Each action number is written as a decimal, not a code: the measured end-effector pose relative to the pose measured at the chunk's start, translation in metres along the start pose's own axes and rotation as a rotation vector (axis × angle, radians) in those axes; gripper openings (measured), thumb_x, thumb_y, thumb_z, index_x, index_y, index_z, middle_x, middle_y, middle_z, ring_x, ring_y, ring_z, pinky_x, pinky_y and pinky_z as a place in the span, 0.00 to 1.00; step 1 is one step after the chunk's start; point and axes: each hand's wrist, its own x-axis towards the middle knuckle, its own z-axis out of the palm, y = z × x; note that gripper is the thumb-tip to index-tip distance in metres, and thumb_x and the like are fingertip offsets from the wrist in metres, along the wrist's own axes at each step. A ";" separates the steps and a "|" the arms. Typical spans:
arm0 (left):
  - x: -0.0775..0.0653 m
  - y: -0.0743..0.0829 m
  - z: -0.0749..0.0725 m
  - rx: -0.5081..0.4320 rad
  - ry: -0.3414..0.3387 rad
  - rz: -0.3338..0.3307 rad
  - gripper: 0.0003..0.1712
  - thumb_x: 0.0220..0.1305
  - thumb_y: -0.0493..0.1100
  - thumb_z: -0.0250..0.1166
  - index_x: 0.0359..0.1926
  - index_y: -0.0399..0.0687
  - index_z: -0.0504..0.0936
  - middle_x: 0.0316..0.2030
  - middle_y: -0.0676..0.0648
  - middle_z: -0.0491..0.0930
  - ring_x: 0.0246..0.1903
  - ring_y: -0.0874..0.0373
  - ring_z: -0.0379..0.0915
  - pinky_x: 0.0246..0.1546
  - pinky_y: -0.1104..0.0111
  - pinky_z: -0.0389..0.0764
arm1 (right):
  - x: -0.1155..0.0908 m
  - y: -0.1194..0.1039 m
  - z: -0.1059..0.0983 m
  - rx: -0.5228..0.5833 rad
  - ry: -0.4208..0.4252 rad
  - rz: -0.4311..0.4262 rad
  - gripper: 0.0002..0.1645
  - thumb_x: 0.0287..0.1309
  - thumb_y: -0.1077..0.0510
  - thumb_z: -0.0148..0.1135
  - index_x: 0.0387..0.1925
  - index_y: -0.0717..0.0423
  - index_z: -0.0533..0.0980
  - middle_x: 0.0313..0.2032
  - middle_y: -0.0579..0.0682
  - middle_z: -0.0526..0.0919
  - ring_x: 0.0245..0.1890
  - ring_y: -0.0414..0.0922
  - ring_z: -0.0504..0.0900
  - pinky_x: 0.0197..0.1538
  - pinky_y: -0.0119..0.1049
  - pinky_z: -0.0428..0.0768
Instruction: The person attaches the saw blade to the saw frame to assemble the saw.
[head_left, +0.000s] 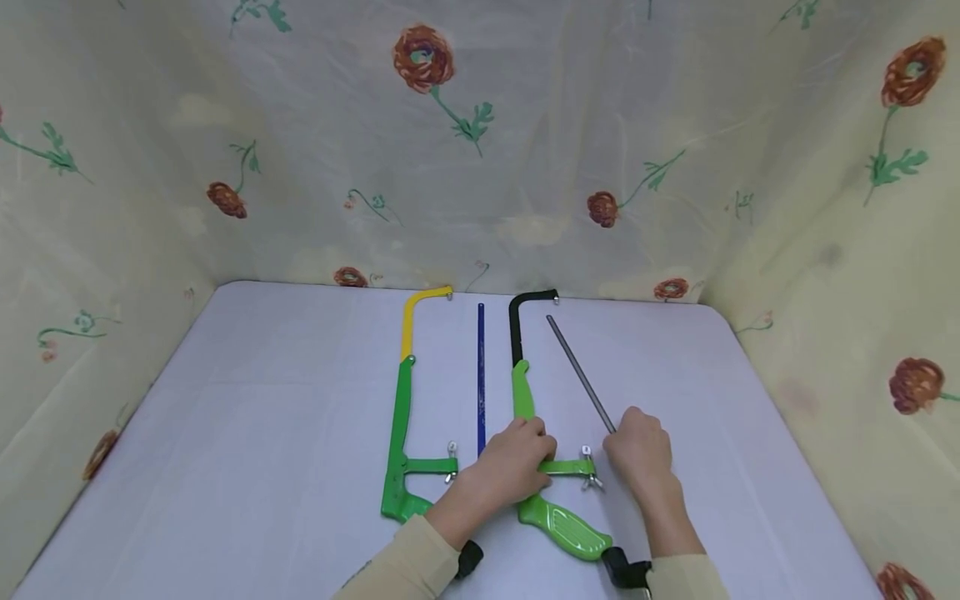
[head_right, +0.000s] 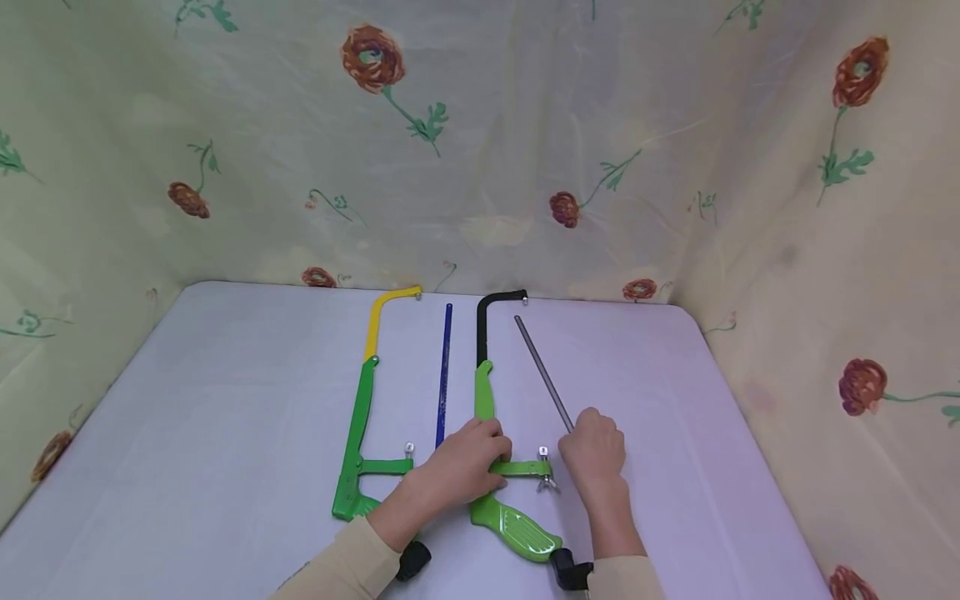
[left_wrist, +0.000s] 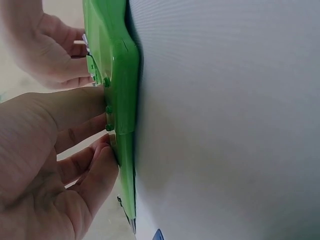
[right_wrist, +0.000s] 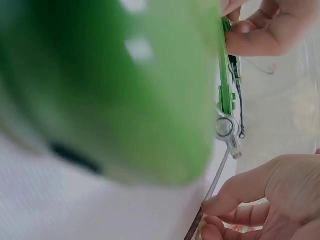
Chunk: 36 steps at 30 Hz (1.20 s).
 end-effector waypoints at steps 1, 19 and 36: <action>0.000 0.000 0.000 0.001 0.001 0.001 0.11 0.58 0.50 0.73 0.42 0.55 0.85 0.43 0.54 0.77 0.41 0.62 0.67 0.33 0.77 0.71 | 0.001 0.000 -0.001 0.001 -0.004 0.000 0.07 0.46 0.68 0.52 0.28 0.71 0.74 0.25 0.66 0.79 0.23 0.55 0.75 0.25 0.46 0.73; 0.000 -0.003 0.001 -0.001 0.013 0.011 0.11 0.58 0.50 0.73 0.41 0.55 0.85 0.42 0.54 0.77 0.40 0.62 0.66 0.33 0.77 0.71 | 0.002 0.000 0.001 -0.032 -0.037 0.007 0.11 0.47 0.67 0.52 0.31 0.71 0.76 0.28 0.64 0.78 0.27 0.55 0.75 0.27 0.45 0.73; -0.001 -0.004 0.002 -0.015 0.019 0.004 0.10 0.58 0.50 0.73 0.40 0.56 0.85 0.41 0.55 0.76 0.40 0.63 0.65 0.32 0.77 0.70 | -0.002 0.001 -0.008 -0.053 -0.044 -0.001 0.09 0.51 0.66 0.56 0.33 0.67 0.79 0.30 0.63 0.83 0.26 0.54 0.79 0.25 0.44 0.75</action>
